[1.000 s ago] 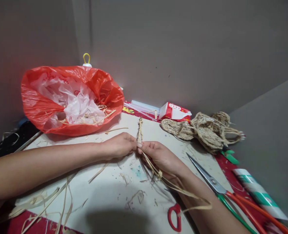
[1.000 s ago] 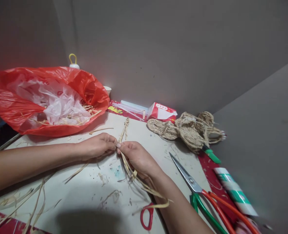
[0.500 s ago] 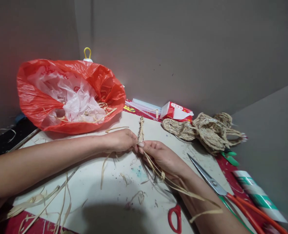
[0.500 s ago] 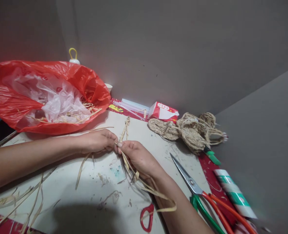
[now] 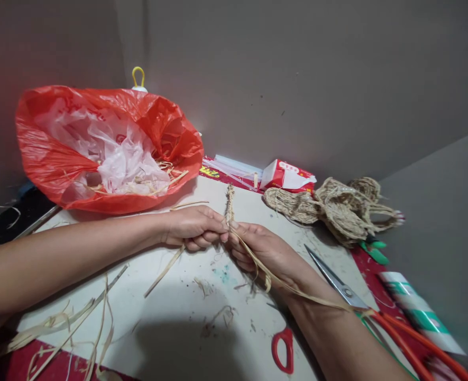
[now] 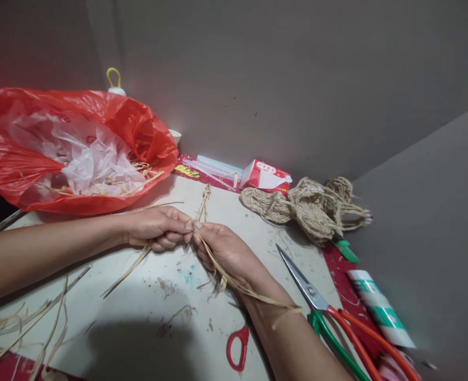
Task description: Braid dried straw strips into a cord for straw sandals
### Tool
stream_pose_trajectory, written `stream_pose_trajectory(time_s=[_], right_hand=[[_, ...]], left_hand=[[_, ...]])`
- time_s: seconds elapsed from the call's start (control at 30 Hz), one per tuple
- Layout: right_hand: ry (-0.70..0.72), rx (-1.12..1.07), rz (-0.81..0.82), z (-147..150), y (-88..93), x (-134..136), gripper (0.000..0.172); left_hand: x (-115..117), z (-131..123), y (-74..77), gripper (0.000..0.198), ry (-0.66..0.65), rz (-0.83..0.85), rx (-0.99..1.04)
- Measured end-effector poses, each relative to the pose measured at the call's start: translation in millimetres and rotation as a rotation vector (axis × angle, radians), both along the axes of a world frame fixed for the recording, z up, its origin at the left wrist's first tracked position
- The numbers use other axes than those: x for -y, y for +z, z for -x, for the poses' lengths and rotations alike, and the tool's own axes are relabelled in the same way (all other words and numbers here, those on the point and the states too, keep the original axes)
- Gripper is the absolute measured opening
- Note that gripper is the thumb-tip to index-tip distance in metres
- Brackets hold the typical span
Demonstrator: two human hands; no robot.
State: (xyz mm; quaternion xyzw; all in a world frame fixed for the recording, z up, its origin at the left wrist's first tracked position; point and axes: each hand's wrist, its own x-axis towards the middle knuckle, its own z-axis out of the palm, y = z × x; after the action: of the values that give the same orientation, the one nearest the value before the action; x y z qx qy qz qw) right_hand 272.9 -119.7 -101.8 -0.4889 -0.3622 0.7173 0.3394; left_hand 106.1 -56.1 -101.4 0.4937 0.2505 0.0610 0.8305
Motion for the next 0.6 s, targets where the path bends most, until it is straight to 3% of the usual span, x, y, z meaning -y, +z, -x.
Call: stream_pose_trajectory(time_s=[0.4, 0.6], right_hand=[[-0.059, 0.013, 0.013, 1, -3.9, 1, 0.042], [0.085, 0.128, -0.047, -12, 5.4, 2, 0.028]], left_hand=[[2, -2, -0.2, 0.015, 0.031, -0.037, -0.011], [1, -1, 0.3, 0.016, 0.017, -0.096, -0.010]])
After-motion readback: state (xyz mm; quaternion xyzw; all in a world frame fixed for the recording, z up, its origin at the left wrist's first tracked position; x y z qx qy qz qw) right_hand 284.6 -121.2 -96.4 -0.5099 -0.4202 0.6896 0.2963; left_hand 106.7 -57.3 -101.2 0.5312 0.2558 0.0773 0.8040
